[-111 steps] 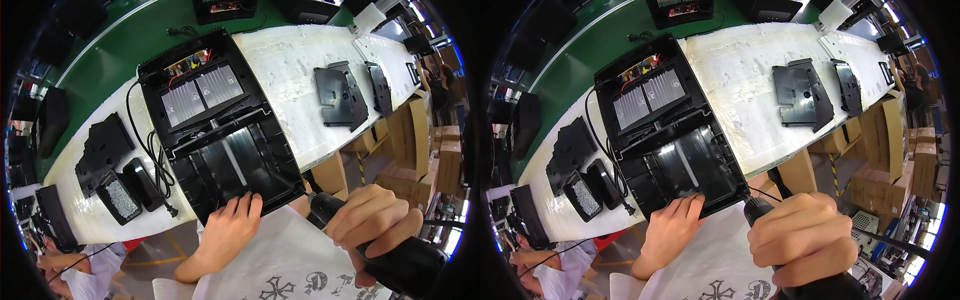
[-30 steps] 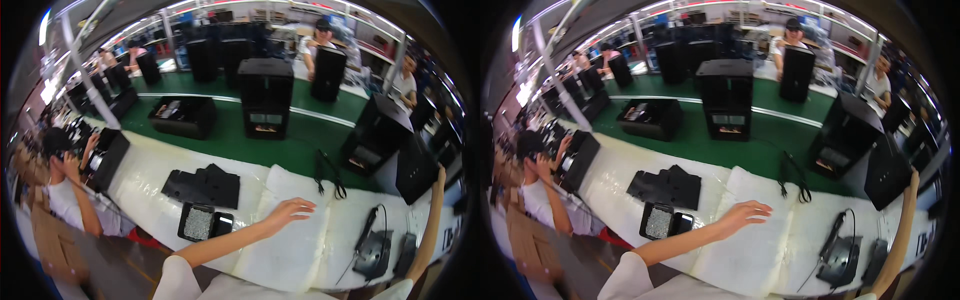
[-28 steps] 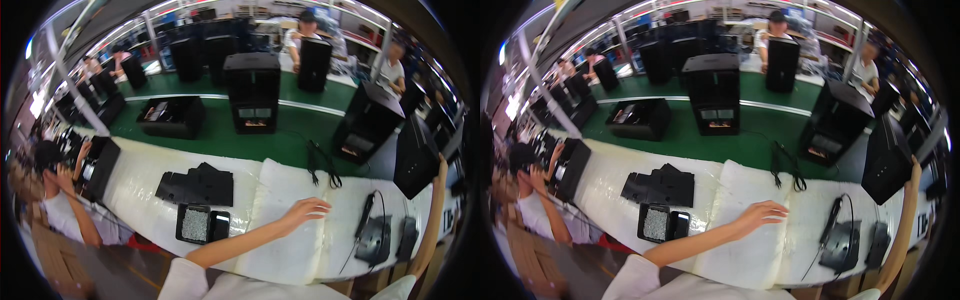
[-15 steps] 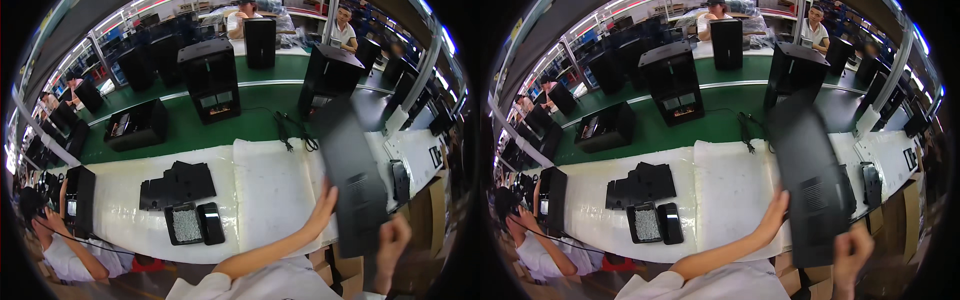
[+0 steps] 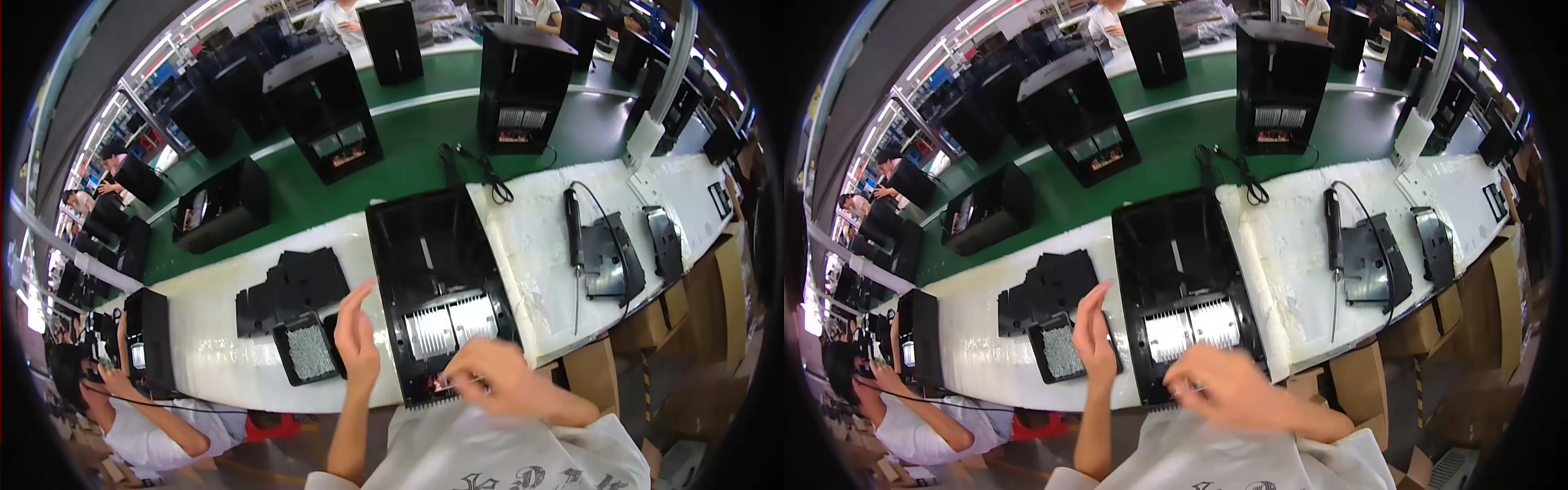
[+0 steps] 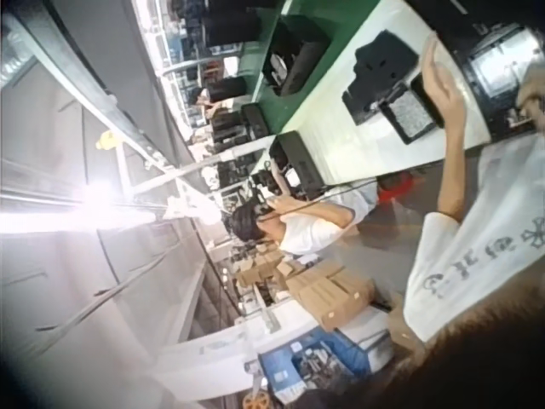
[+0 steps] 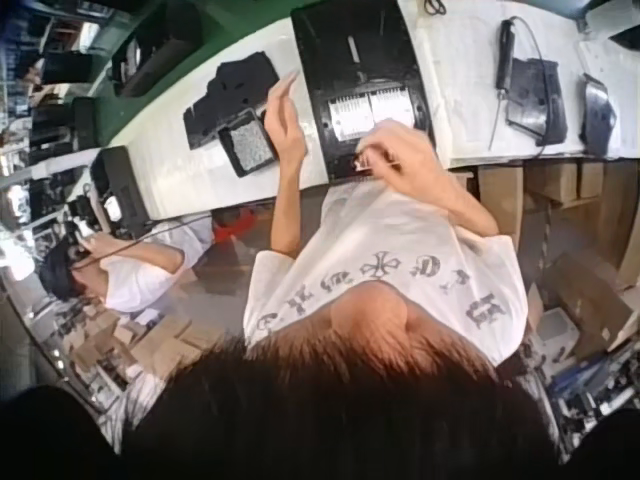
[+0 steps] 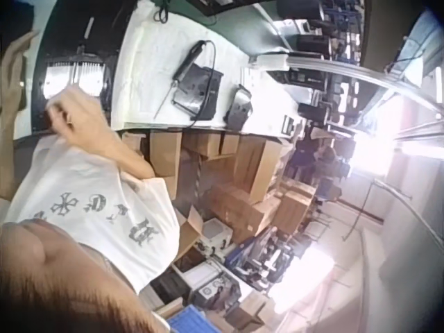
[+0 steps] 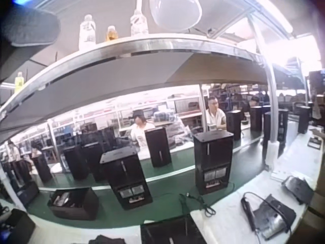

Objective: Assembling an electronic device by installing heat sinks and internal boards into a housing and securing them with an electric screwdriver.

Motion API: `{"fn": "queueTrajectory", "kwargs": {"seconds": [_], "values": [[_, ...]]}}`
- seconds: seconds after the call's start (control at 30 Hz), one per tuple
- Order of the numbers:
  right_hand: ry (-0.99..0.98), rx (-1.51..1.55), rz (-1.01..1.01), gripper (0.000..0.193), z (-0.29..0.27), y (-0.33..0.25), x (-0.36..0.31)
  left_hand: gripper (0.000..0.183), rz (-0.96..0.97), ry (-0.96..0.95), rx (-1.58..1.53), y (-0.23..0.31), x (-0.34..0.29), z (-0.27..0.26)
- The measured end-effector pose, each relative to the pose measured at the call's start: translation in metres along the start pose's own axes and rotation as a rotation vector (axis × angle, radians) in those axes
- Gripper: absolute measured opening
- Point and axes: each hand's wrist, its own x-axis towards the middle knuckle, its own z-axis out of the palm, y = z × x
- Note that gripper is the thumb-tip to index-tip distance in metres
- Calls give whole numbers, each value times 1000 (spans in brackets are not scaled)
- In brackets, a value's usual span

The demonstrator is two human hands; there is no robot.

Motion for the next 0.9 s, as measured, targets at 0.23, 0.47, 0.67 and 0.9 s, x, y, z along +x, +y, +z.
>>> {"fn": "queueTrajectory", "kwargs": {"seconds": [0.23, 0.47, 0.67, 0.9], "values": [[546, 124, 345, 15, -37, 34, -37, 44, 308, -973, 732, -17, 110, 63], [586, 212, 484, 11, -49, 51, -82, 40, 279, -1150, 645, 4, 143, 91], [9, 425, 562, 39, -59, 52, -51, 50, 838, -681, 388, 95, 120, 115], [361, 581, 606, 10, -44, 50, -82, 46, 273, -927, 114, 83, 35, 117]]}}
